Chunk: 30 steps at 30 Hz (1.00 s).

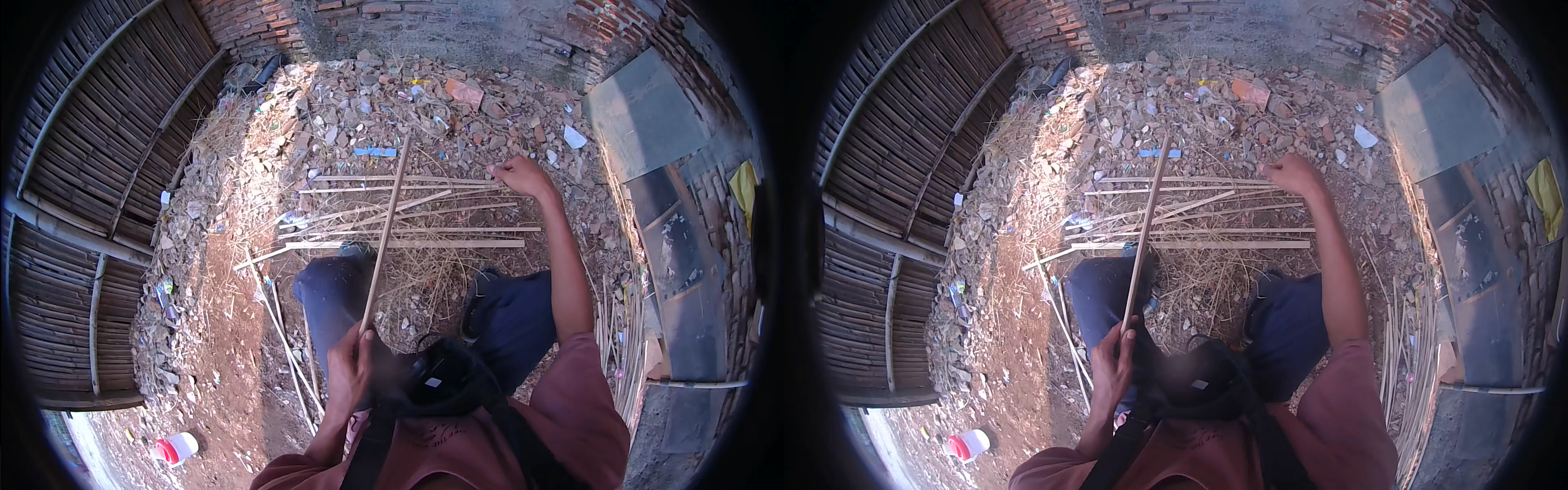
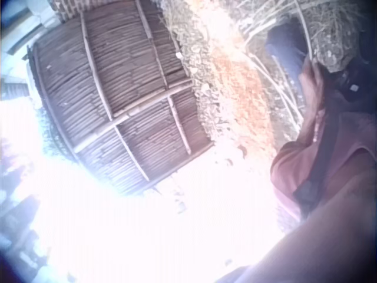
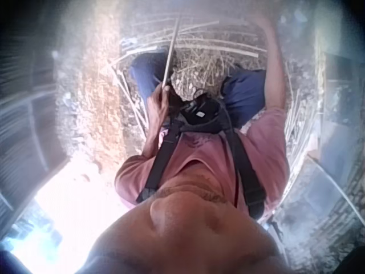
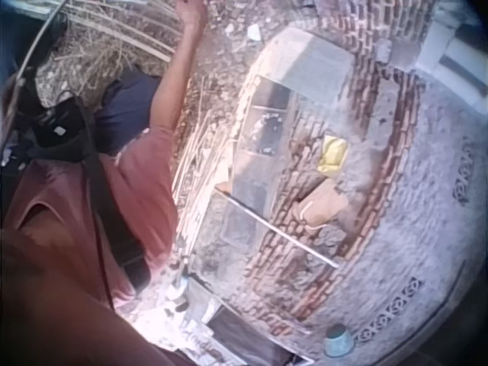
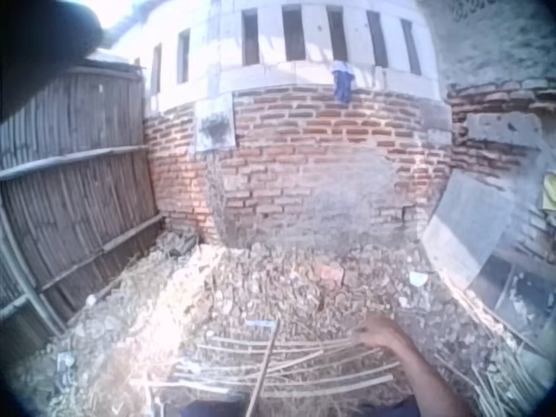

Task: The person shaves a thin wooden stick with a utility knife while sitting on the ground. They move the knife repeatedly along the length of the wood to smooth it.

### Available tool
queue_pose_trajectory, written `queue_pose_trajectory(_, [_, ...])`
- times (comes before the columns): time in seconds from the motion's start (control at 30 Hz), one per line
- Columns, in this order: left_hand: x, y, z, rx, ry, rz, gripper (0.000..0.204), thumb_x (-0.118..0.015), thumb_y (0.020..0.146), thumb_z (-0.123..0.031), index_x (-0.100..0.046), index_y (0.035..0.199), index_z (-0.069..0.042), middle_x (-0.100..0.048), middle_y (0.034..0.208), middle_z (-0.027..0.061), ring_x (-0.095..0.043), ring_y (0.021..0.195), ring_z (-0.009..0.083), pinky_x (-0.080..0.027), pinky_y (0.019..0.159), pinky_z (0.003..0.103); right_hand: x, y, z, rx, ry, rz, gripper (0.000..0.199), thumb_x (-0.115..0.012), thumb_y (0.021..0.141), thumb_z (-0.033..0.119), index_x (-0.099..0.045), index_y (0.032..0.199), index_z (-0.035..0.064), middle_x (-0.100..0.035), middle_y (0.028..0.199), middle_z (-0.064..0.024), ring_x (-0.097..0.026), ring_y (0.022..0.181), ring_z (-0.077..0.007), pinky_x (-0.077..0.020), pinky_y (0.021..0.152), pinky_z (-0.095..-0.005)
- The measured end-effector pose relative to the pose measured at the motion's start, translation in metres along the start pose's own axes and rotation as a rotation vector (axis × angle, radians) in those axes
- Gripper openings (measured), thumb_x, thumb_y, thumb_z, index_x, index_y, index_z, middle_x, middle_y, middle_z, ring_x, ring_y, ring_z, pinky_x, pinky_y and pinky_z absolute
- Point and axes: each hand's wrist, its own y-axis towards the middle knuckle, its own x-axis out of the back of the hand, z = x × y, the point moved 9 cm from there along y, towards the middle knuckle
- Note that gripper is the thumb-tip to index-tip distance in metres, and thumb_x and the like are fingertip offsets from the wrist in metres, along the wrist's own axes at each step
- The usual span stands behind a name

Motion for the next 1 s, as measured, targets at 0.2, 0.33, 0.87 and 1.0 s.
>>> queue_pose_trajectory(0.2, [-0.006, 0.012, 0.009, 0.104, -0.386, 0.102, 0.043, -0.051, 0.115, -0.032, -0.067, 0.134, 0.002, -0.046, 0.074, -0.0063, -0.04, 0.064, 0.0025, -0.031, 0.057, 0.021, 0.01, -0.013, -0.024, -0.113, -0.225, -0.067, 0.061, -0.07, 0.092, 0.061, -0.076, 0.113, 0.0036, -0.077, 0.102, -0.0224, -0.074, 0.099, -0.0402, -0.0558, 0.085, -0.0491])
queue_pose_trajectory(0.33, [-0.015, 0.023, -0.005, 0.087, -0.487, 0.219, 0.04, -0.046, 0.115, -0.03, -0.068, 0.13, 0.001, -0.044, 0.072, -0.0065, -0.039, 0.062, 0.0044, -0.03, 0.057, 0.025, 0.02, -0.032, 0.026, 0.193, 0.451, -0.165, 0.054, -0.066, 0.101, 0.052, -0.073, 0.122, 0.0023, -0.074, 0.092, -0.0119, -0.072, 0.085, -0.0261, -0.055, 0.075, -0.0399])
queue_pose_trajectory(0.87, [-0.082, 0.029, -0.028, 0.12, -0.698, 0.662, 0.022, -0.045, 0.115, -0.022, -0.051, 0.131, -0.009, -0.061, 0.087, 0.0027, -0.055, 0.08, 0.0096, -0.046, 0.074, 0.026, -0.021, -0.103, 0.12, 0.196, 1.927, 0.577, 0.045, -0.06, 0.111, 0.035, -0.055, 0.147, 0.0085, -0.044, 0.071, 0.0088, -0.031, 0.045, -0.0002, -0.0272, 0.042, -0.0204])
queue_pose_trajectory(1.0, [-0.087, 0.032, -0.03, 0.051, -0.716, 0.711, 0.022, -0.045, 0.115, -0.02, -0.047, 0.132, -0.006, -0.066, 0.094, 0.0076, -0.061, 0.085, 0.0136, -0.051, 0.081, 0.03, -0.02, -0.101, 0.115, 0.215, 1.895, 0.544, 0.043, -0.062, 0.11, 0.032, -0.057, 0.144, 0.0066, -0.043, 0.071, 0.0098, -0.03, 0.045, -0.0003, -0.0271, 0.042, -0.0204])
